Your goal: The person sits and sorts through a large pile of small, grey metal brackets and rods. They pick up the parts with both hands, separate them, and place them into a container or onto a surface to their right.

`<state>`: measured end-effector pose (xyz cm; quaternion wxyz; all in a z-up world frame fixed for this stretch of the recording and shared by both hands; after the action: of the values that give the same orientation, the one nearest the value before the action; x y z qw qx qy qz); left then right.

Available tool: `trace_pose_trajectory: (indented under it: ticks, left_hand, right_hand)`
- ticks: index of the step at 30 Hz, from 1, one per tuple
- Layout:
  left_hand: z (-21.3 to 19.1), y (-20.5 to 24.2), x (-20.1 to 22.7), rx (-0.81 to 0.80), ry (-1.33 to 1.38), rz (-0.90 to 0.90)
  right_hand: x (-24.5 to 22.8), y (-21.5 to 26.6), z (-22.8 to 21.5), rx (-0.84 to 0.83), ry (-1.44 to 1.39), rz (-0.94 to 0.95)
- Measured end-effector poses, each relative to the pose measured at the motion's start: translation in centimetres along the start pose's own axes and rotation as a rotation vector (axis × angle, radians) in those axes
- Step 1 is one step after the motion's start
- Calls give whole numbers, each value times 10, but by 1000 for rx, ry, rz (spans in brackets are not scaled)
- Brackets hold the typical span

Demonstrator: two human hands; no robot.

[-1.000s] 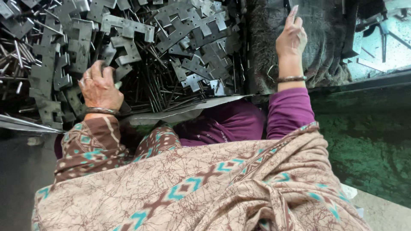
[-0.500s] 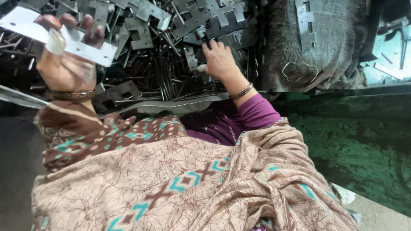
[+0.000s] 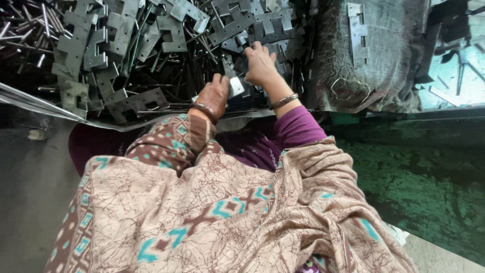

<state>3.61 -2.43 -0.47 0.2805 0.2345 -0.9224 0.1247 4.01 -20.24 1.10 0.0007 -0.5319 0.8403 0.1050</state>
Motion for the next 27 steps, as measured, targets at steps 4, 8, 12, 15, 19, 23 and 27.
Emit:
trace_pose_trajectory:
  ticks: [4,8,12,15,19,23,27]
  left_hand:
    - [25,-12,-15,-69,-115,-60]
    - [10,-4,-26,-29,-27,-87]
    - [-30,28,-45,-121,174,-180]
    - [-73,52,-55,125,821,22]
    - [-86,72,-86,350,1827,-150]
    - [-88,69,-73,551,1966,-251]
    - [-69,59,-33,454,2017,-254]
  right_hand:
    - [-8,0,6,34,-21,-36]
    - [-19,21,-1,47,-41,-150]
    - [-18,52,-31,49,-61,-369]
    - [3,70,-68,-41,-531,-343]
    - [37,94,-103,-38,-1502,-201]
    - [43,103,-96,-2,-2358,-162]
    - [10,108,-88,-150,-2559,-142]
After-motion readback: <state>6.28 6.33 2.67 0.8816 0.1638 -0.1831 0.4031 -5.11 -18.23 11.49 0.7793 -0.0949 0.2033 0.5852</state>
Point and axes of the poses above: each hand's wrist, its own y-axis away from the middle knuckle, its own z-axis out of the palm, x = y × z, the point moved 7 cm from there along -y, towards the middle knuckle, and after that the axes turned 7 degrees about z, right-handed, at the moved point
